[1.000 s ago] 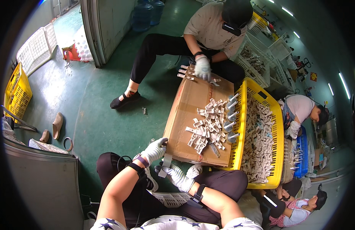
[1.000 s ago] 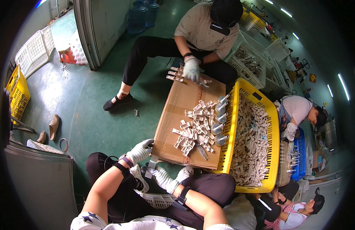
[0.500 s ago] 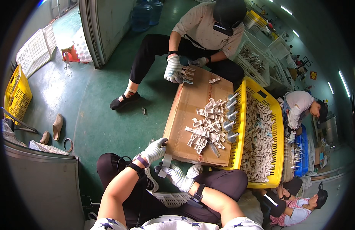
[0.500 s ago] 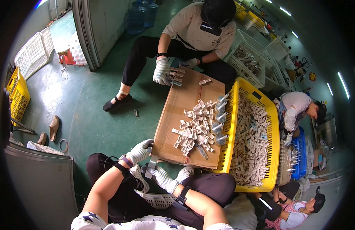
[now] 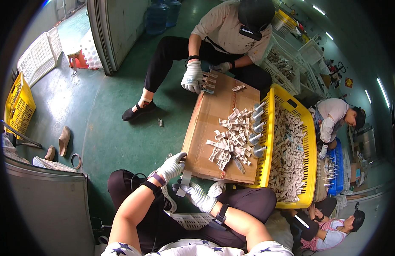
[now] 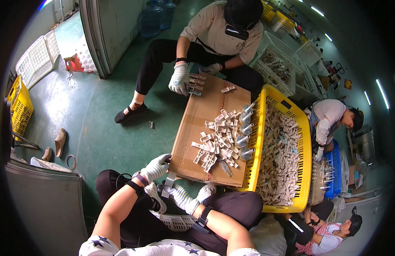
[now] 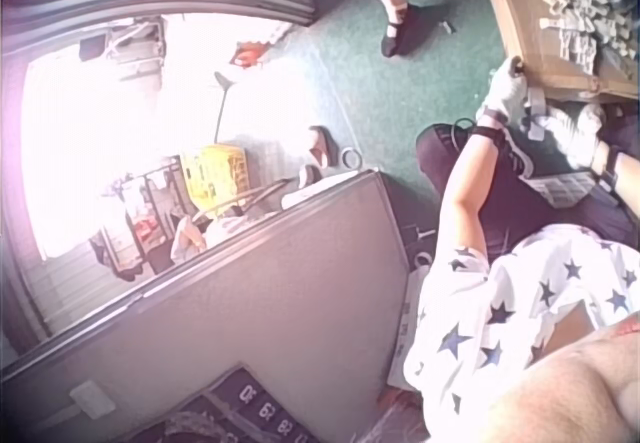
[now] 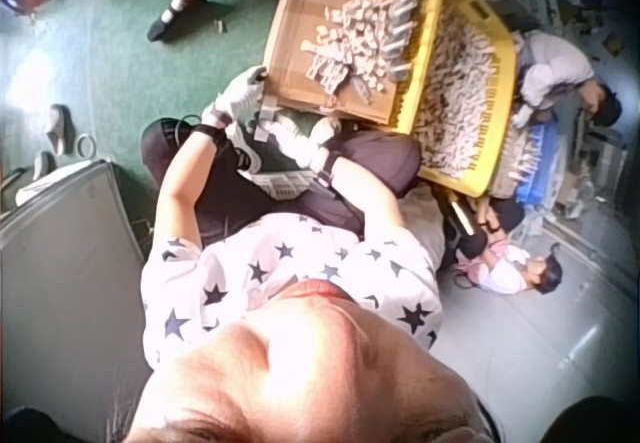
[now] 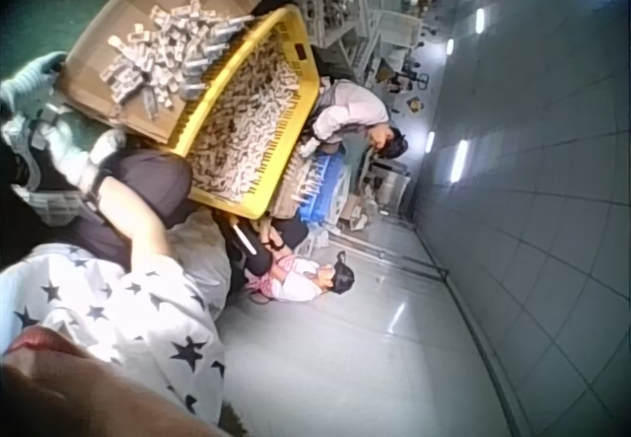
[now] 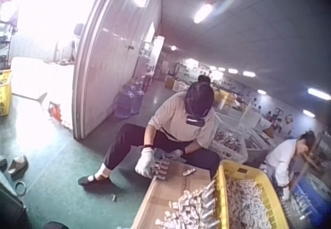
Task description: Sorting small plastic and metal components from a large bin and packing them into bags while sitting on the floor.
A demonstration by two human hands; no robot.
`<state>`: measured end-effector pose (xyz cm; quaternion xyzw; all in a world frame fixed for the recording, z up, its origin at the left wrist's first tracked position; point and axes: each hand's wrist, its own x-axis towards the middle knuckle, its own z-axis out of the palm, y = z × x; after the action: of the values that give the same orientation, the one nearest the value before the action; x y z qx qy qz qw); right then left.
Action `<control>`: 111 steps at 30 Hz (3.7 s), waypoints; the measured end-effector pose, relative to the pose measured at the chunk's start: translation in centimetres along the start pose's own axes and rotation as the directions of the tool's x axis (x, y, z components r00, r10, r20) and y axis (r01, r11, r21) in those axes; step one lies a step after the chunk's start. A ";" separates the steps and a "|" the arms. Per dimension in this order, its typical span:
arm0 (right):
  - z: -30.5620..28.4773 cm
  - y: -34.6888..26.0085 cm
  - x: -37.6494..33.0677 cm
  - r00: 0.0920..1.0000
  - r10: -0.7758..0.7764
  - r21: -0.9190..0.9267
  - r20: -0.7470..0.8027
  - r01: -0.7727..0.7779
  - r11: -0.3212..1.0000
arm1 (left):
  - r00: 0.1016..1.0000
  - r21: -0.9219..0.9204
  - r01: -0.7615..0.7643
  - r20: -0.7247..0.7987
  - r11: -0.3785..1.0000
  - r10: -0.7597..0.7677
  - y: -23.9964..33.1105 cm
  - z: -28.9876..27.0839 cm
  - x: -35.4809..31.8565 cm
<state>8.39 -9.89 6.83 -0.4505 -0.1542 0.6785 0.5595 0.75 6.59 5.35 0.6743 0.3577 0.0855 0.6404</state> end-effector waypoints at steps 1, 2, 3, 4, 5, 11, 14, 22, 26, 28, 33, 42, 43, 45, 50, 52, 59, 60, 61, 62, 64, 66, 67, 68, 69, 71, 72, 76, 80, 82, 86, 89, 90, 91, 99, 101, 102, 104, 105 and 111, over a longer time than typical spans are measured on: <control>-0.1 0.0 0.0 1.000 0.023 -0.011 -0.010 -0.023 1.000 | 1.000 0.000 0.001 0.002 1.000 -0.001 0.0 0.0 0.0; -0.2 0.0 0.0 0.999 0.046 -0.021 -0.021 -0.046 0.999 | 1.000 -0.002 -0.007 0.003 1.000 0.007 -0.1 0.1 0.0; -0.3 0.1 0.1 0.999 0.045 -0.020 -0.023 -0.045 0.999 | 1.000 -0.004 -0.015 0.006 1.000 0.015 -0.1 0.1 0.0; -0.5 0.3 0.2 0.999 0.036 -0.016 -0.022 -0.036 0.999 | 1.000 -0.003 -0.015 0.008 1.000 0.015 -0.1 0.1 0.1; -0.7 0.5 0.3 0.999 0.026 -0.012 -0.021 -0.027 1.000 | 1.000 0.008 -0.028 0.005 1.000 0.028 -0.2 0.1 0.2; -0.1 0.0 0.0 0.995 0.094 0.128 -0.042 -0.088 0.988 | 1.000 -0.029 -0.011 0.011 1.000 0.011 0.3 0.1 0.0; 0.4 -0.2 0.1 0.997 0.070 0.091 -0.038 -0.067 0.994 | 1.000 -0.016 -0.009 0.001 1.000 0.009 -0.2 0.0 0.0; -0.4 0.1 0.2 0.997 0.059 -0.033 -0.040 -0.060 0.998 | 1.000 -0.005 -0.017 -0.004 1.000 0.017 0.7 -0.1 -0.4; -0.9 0.9 0.3 0.999 0.038 0.040 -0.039 -0.036 0.999 | 0.999 -0.001 -0.038 -0.015 0.999 0.038 -0.2 0.2 0.1; -0.7 0.8 0.2 0.998 0.048 0.063 -0.042 -0.045 0.997 | 0.998 -0.007 -0.056 -0.021 0.998 0.056 -0.5 0.2 0.1; -0.5 0.4 0.1 0.994 0.092 0.054 -0.051 -0.090 0.995 | 1.000 -0.044 0.003 0.000 0.999 -0.003 -0.2 0.2 0.3; -0.2 0.2 0.1 0.999 0.053 0.120 -0.010 -0.052 0.991 | 1.000 -0.002 -0.029 -0.011 1.000 0.029 0.0 0.1 0.1; 0.1 -0.2 0.0 0.998 0.065 0.101 0.008 -0.066 0.993 | 1.000 -0.001 -0.027 -0.013 1.000 0.027 -0.1 0.0 0.0; 0.3 -0.5 -0.1 0.997 0.077 0.082 0.025 -0.079 0.994 | 0.999 0.038 -0.049 -0.018 0.998 0.050 -0.2 0.0 0.0; 0.3 -0.5 0.0 0.998 0.063 0.072 0.017 -0.064 0.995 | 0.999 0.022 -0.036 -0.012 0.999 0.036 -0.2 0.1 0.1; 0.2 -0.4 0.1 0.999 0.040 0.050 0.010 -0.040 0.998 | 1.000 0.014 -0.026 -0.006 1.000 0.026 -0.2 0.1 0.2; -0.1 0.2 0.3 1.000 0.016 0.025 0.007 -0.016 1.000 | 1.000 0.017 -0.029 -0.003 0.999 0.029 -0.2 0.0 0.2; -0.2 0.1 0.3 1.000 0.016 0.025 0.007 -0.017 1.000 | 0.999 0.035 -0.041 -0.008 0.999 0.042 -0.3 0.0 0.2; -0.2 0.1 0.3 0.999 0.034 0.014 0.009 -0.034 0.999 | 0.999 0.035 -0.041 -0.007 0.999 0.041 -0.3 0.1 0.2; -0.3 0.0 0.3 0.999 0.051 0.002 0.012 -0.051 0.999 | 0.999 0.027 -0.036 -0.004 0.999 0.036 -0.3 0.1 0.2; -0.3 0.0 0.2 0.998 0.064 0.031 0.016 -0.065 0.997 | 0.999 0.020 -0.032 -0.002 0.999 0.032 -0.2 0.1 0.2; 0.0 -0.2 0.0 0.997 0.078 0.061 0.021 -0.079 0.995 | 1.000 0.013 -0.028 0.000 1.000 0.028 -0.3 0.1 0.2; 0.4 -0.4 -0.1 0.997 0.077 0.048 0.011 -0.077 0.996 | 1.000 0.013 -0.027 -0.001 1.000 0.027 -0.4 0.0 0.2; 0.6 -0.5 -0.1 0.997 0.076 0.035 0.002 -0.076 0.997 | 0.999 0.013 -0.031 -0.006 0.999 0.032 -0.6 0.0 0.2; 0.4 -0.4 0.0 0.997 0.075 0.034 0.001 -0.075 0.997 | 0.999 0.013 -0.038 -0.008 0.999 0.038 -0.6 0.0 0.3; -0.1 -0.3 0.1 0.997 0.077 0.043 0.005 -0.077 0.996 | 0.999 0.019 -0.039 -0.007 0.999 0.039 -0.6 0.1 0.4; -0.1 -0.2 0.1 0.997 0.077 0.043 0.005 -0.077 0.996 | 0.999 0.025 -0.038 -0.008 0.999 0.038 -0.6 0.1 0.4; -0.1 -0.1 0.2 0.998 0.057 0.045 -0.005 -0.057 0.997 | 0.999 0.028 -0.032 -0.006 0.999 0.032 -0.5 0.0 0.3; -0.5 0.3 0.3 0.999 0.047 0.075 0.010 -0.047 0.996 | 0.999 0.040 -0.039 -0.004 0.998 0.039 -0.4 0.1 0.3; -0.4 0.4 0.4 0.999 0.037 0.067 0.002 -0.037 0.997 | 0.999 0.045 -0.042 -0.005 0.998 0.042 -0.5 0.0 0.3; -0.3 0.2 0.3 0.997 0.076 0.077 0.014 -0.077 0.994 | 0.999 0.038 -0.042 -0.001 0.998 0.042 -0.5 0.0 0.3; -0.4 0.2 0.3 0.996 0.088 0.073 0.023 -0.089 0.993 | 0.999 0.043 -0.044 -0.002 0.998 0.044 -0.4 0.0 0.3; -0.4 0.2 0.3 0.996 0.088 0.073 0.023 -0.089 0.993 | 0.999 0.048 -0.048 -0.001 0.998 0.049 -0.5 0.0 0.3; -0.4 0.2 0.3 0.996 0.087 0.072 0.025 -0.088 0.993 | 0.999 0.048 -0.048 -0.002 0.998 0.048 -0.5 0.0 0.3; -0.4 0.3 0.3 0.996 0.085 0.061 0.007 -0.085 0.994 | 0.999 0.037 -0.048 0.004 0.998 0.048 -0.2 -0.2 0.1; -0.4 0.3 0.3 0.996 0.087 0.065 0.002 -0.087 0.994 | 0.999 0.041 -0.046 0.003 0.998 0.046 0.0 -0.2 0.0; -0.4 0.3 0.2 0.996 0.087 0.065 0.001 -0.087 0.994 | 0.999 0.045 -0.044 0.003 0.998 0.044 0.2 -0.2 -0.1; -0.4 0.3 0.2 0.996 0.090 0.082 -0.003 -0.089 0.993 | 1.000 0.028 -0.027 0.008 0.999 0.026 0.4 -0.1 -0.1; -0.3 0.2 0.2 0.996 0.090 0.083 -0.002 -0.089 0.993 | 1.000 0.013 -0.009 0.012 1.000 0.008 0.4 -0.1 -0.1; 0.2 -0.5 -0.1 0.995 0.095 0.078 0.025 -0.097 0.992 | 0.998 0.038 -0.060 -0.010 0.997 0.061 -0.1 0.0 0.1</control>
<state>8.55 -9.71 7.34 -0.4278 -0.1112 0.7148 0.5419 0.81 6.66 5.25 0.6962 0.3421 0.1018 0.6228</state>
